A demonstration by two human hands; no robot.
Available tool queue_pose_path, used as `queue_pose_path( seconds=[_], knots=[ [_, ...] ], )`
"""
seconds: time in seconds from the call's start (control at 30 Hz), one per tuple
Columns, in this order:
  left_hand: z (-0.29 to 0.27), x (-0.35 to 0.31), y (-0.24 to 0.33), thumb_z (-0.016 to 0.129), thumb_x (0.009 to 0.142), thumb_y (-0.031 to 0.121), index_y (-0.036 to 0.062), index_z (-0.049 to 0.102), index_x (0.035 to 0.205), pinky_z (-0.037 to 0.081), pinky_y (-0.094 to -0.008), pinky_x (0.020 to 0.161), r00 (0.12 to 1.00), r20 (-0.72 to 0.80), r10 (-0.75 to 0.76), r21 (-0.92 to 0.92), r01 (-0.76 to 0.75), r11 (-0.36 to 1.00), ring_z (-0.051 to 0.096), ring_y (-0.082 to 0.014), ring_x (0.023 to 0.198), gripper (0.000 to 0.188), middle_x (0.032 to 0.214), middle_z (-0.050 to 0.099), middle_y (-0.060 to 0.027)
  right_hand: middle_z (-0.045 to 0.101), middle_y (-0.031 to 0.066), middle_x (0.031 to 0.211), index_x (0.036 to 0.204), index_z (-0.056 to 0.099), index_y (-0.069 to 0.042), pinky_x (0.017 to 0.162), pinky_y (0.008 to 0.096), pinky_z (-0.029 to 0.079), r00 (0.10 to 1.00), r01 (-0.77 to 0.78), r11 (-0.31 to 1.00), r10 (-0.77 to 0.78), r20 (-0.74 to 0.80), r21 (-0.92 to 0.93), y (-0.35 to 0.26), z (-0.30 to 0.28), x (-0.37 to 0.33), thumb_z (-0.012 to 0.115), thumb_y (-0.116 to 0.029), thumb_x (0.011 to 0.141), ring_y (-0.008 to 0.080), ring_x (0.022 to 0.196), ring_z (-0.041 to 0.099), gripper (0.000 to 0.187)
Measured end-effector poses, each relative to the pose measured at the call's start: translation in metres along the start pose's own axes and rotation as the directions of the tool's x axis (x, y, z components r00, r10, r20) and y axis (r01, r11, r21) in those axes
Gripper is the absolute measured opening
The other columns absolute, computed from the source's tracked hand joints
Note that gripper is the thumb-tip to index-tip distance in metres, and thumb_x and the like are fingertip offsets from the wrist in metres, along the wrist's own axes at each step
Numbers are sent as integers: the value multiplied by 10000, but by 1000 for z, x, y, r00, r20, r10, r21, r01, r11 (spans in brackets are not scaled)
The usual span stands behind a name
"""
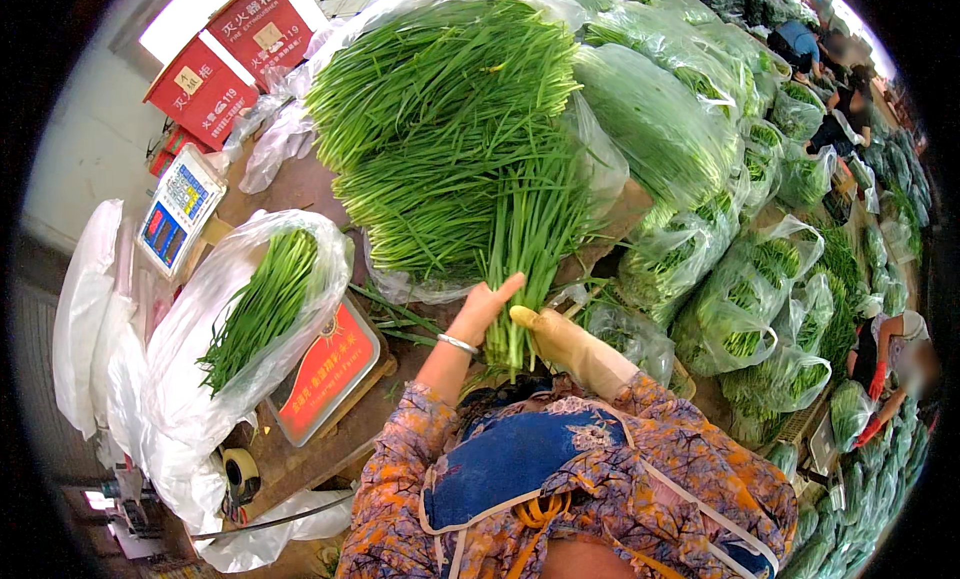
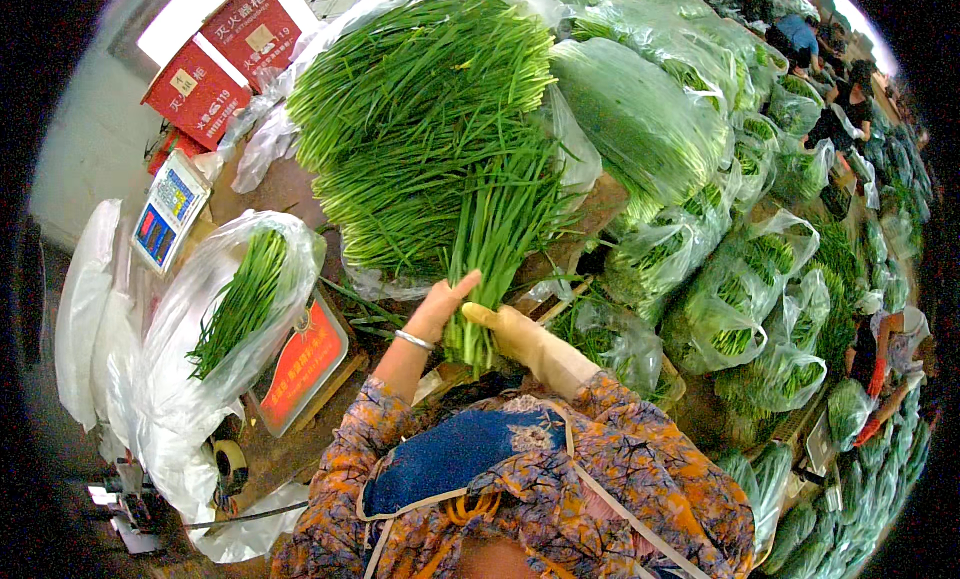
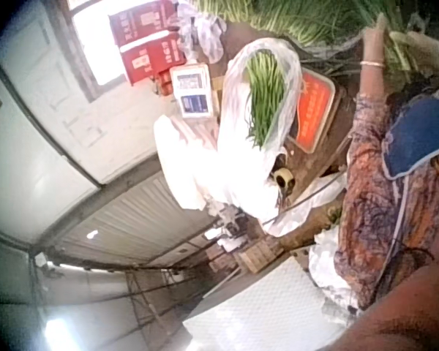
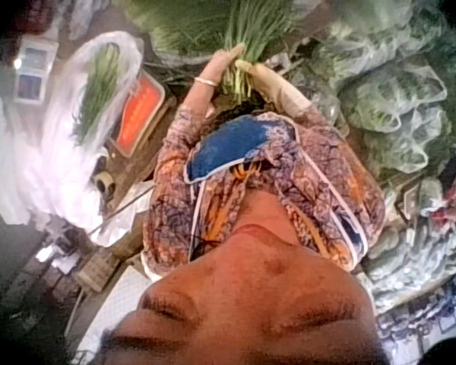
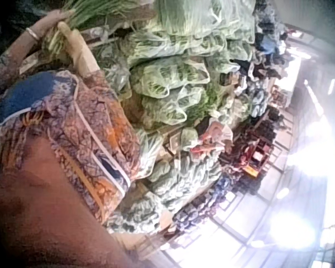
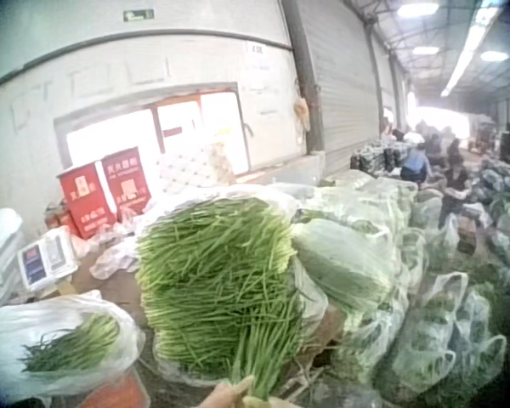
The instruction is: The person gathers green onions from a large pile, aligns them into bundles, and places them on a digital scale. They then transfer the weighed bundles into plastic bags and set the bags aside. The process is repeated continuously throughout the clip.
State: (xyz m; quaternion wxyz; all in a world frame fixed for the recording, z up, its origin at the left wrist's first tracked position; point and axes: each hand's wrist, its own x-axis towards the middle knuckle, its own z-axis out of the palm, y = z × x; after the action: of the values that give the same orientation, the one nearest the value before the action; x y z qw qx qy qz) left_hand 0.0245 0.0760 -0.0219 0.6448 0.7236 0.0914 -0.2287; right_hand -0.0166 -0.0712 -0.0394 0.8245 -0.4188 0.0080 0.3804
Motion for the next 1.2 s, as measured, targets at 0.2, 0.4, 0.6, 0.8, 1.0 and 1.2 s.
queue_pose_path(
  seconds=[0.2,0.4,0.6,0.8,1.0,1.2],
  knots=[
    [8,-28,-10,634,821,253,-24,511,1046,454,-268,733,909,-292,297,-248,-372,894,552,-135,819,377,959,595,-85,481,66,1177,1258,380,-26,915,323,366,845,460,844,-511,-156,-275,3,53,-7,714,-366,719,182,1068,443,719],
    [-12,-3,-29,587,845,348,-77,297,1278,356,-309,938,934,-311,176,-119,-223,968,431,-218,1118,673,1233,438,-174,575,86,1081,1165,505,-11,872,319,401,903,219,974,-225,-366,-60,5,15,30,668,-265,773,197,966,531,494],
    [-31,7,-42,648,768,185,-39,302,1284,325,-385,970,739,-478,474,440,-266,858,390,-331,1181,661,1276,381,-226,573,102,1080,1171,481,31,856,298,392,857,197,972,-232,-460,-124,24,-18,51,662,-231,775,193,957,534,508],
    [-27,7,-49,653,746,153,-7,465,1010,340,-428,911,604,-296,740,707,-382,595,405,-372,1087,361,1136,447,-207,515,168,1182,1274,352,81,881,323,400,877,74,858,-298,-377,-508,4,-28,42,625,-254,809,218,1038,513,635],
    [-21,1,-47,714,686,146,18,448,880,402,-382,795,690,-317,650,672,-321,668,453,-303,955,353,975,452,-145,611,168,889,967,587,-41,719,395,445,897,-173,173,-379,-227,-970,-32,-58,58,609,-403,776,317,838,580,409],
    [-27,-5,-46,689,701,85,20,465,948,427,-324,697,715,-376,589,568,-324,756,483,-223,776,339,941,447,-105,647,65,719,836,589,-44,622,331,470,889,-339,172,-264,-375,-925,-103,-11,29,563,-409,826,175,616,613,366]
  ],
)
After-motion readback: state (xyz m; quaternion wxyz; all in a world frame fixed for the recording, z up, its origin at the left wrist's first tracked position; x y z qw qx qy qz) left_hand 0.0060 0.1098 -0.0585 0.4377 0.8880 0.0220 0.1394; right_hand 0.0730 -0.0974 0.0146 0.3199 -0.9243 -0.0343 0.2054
